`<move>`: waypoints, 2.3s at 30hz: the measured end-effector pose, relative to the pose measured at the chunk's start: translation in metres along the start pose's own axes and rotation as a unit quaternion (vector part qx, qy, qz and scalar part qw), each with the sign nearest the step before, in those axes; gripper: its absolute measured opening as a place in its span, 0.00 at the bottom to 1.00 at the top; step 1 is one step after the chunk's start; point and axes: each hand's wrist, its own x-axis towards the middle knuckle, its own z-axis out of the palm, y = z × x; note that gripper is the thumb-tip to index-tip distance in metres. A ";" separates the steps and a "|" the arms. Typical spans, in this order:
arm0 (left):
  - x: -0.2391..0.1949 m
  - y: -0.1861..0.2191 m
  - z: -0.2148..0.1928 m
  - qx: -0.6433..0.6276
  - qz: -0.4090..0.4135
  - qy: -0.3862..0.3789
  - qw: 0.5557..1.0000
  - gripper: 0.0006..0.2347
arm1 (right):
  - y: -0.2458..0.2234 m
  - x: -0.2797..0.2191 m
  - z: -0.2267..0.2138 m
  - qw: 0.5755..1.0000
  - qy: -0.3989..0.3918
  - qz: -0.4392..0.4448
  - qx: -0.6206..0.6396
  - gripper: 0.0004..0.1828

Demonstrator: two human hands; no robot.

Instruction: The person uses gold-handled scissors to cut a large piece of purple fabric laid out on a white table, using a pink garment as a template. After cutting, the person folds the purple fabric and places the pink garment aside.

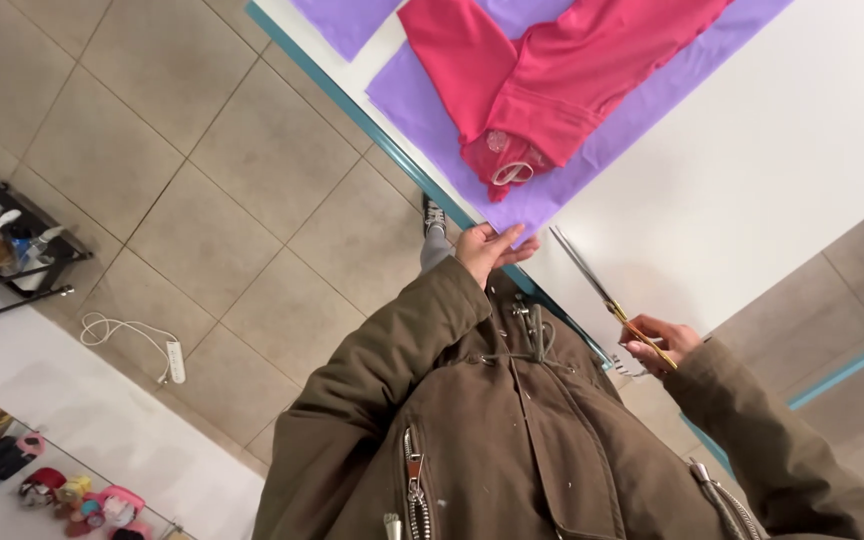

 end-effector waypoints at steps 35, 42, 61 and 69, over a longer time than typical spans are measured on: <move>-0.001 -0.003 -0.012 0.028 -0.026 -0.019 0.999 0.13 | -0.148 0.008 0.042 0.976 0.031 -0.113 -0.181 0.25; 0.001 -0.003 -0.015 0.042 -0.039 -0.027 0.998 0.14 | -0.174 -0.002 0.045 0.972 0.039 -0.101 -0.211 0.25; 0.065 0.183 0.011 0.623 0.349 0.263 0.648 0.26 | -0.182 -0.011 0.046 0.967 0.061 -0.059 -0.241 0.25; 0.068 0.143 0.086 0.516 0.298 0.101 0.797 0.16 | -0.180 -0.012 0.047 0.973 0.054 -0.061 -0.217 0.26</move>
